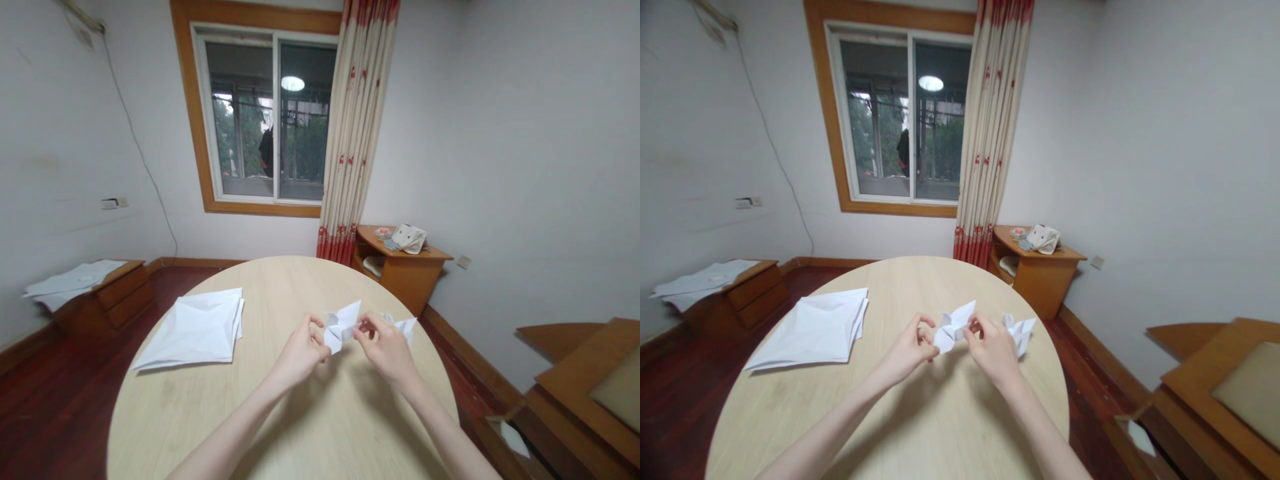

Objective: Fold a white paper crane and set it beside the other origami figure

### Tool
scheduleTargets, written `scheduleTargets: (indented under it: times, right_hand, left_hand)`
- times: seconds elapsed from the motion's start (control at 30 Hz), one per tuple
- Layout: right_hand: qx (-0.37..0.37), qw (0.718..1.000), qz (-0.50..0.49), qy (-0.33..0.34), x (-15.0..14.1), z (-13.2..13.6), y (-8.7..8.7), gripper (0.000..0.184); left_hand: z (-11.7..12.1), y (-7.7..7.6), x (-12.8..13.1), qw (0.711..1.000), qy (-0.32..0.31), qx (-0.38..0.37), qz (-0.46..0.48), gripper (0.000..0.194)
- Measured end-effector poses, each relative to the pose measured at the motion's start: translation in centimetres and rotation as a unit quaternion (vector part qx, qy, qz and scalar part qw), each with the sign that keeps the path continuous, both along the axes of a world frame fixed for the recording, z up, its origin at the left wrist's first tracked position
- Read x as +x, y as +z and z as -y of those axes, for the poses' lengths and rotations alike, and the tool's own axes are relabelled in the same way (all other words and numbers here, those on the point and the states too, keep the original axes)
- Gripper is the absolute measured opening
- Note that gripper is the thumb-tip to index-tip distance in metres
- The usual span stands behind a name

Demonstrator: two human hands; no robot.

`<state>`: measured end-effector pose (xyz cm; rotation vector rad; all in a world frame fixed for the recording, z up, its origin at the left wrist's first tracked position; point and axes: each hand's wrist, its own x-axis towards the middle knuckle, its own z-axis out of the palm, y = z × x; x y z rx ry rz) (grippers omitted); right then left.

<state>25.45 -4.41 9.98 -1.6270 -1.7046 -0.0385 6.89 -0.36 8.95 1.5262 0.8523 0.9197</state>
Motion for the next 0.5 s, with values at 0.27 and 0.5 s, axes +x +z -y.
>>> scheduleTargets:
  times: [0.27, 0.5]
  right_hand:
    - [-0.137, 0.980, 0.128, -0.071, 3.4, -4.0, 5.1, 0.026]
    - [-0.230, 0.952, 0.178, -0.095, 6.6, -7.4, 5.9, 0.023]
  left_hand:
    - [-4.5, 1.9, 4.7, 0.998, 0.067, 0.022, -0.006, 0.027]
    - [-7.9, -0.3, 8.5, 0.996, 0.090, -0.014, -0.010, 0.026]
